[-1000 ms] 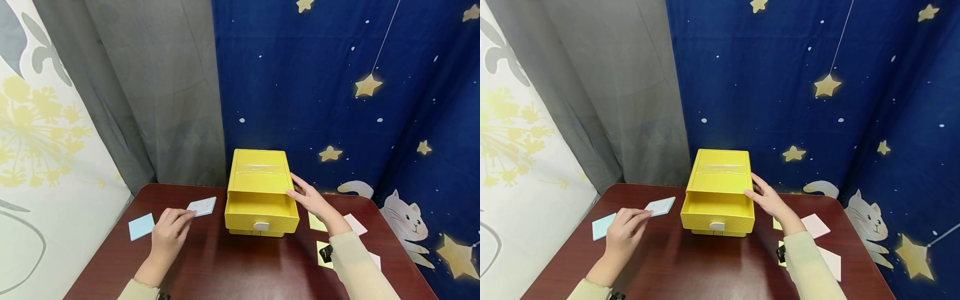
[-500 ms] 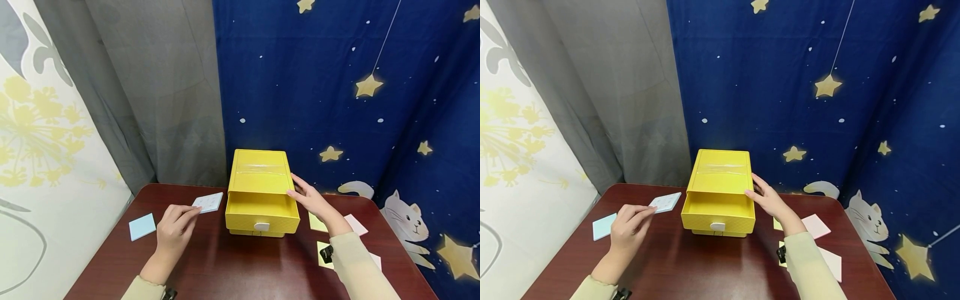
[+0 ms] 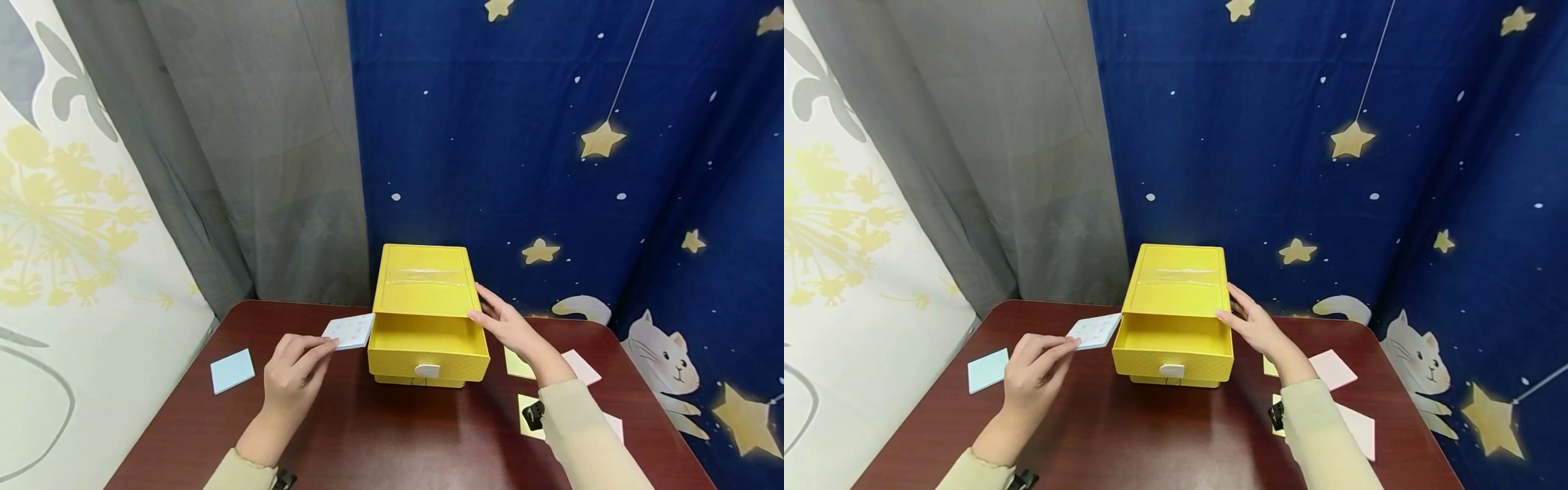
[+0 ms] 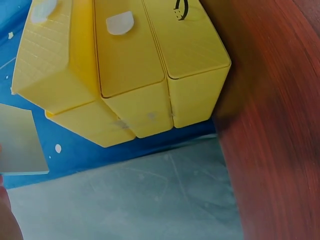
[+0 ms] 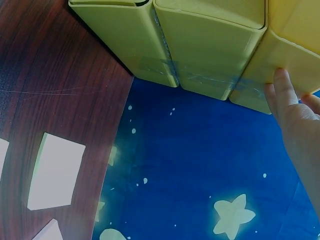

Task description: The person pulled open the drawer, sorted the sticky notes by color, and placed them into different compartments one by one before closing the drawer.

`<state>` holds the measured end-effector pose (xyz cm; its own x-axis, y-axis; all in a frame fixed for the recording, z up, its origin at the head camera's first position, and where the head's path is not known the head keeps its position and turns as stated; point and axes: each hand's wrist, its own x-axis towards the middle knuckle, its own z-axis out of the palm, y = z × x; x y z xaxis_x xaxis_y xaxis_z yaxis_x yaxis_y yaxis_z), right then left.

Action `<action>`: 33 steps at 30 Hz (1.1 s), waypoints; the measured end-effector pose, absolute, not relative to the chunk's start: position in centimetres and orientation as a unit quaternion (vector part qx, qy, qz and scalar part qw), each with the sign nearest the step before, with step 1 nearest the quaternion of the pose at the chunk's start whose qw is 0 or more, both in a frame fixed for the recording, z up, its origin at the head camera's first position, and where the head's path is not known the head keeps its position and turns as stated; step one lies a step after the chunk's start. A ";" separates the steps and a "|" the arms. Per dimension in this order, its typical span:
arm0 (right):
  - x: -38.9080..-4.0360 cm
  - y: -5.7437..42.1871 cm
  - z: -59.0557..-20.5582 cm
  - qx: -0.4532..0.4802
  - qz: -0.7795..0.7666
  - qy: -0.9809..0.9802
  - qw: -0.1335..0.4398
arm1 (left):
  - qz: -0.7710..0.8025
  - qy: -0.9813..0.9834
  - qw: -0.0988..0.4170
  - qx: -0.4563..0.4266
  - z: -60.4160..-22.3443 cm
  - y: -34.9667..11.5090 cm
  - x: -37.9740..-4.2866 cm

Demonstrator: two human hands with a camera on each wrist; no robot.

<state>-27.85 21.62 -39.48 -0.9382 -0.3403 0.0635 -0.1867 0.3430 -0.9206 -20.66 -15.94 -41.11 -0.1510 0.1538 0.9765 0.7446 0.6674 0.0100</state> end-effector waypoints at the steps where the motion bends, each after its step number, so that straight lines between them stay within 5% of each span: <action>1: -27.8 21.6 -39.5 -0.162 -0.551 0.816 0.069 | -0.259 -0.712 0.570 -0.318 -41.1 -15.8 -20.6; 33: -28.4 21.6 -39.3 -0.155 -0.557 0.813 0.074 | -0.241 -0.721 0.515 -0.396 -39.3 -12.2 -22.2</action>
<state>-28.42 21.60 -39.29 -0.9411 -0.3341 0.0522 -0.1694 0.3323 -0.9278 -22.20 -12.16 -39.26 -0.1560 0.3236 0.9333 0.8191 0.5704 -0.0609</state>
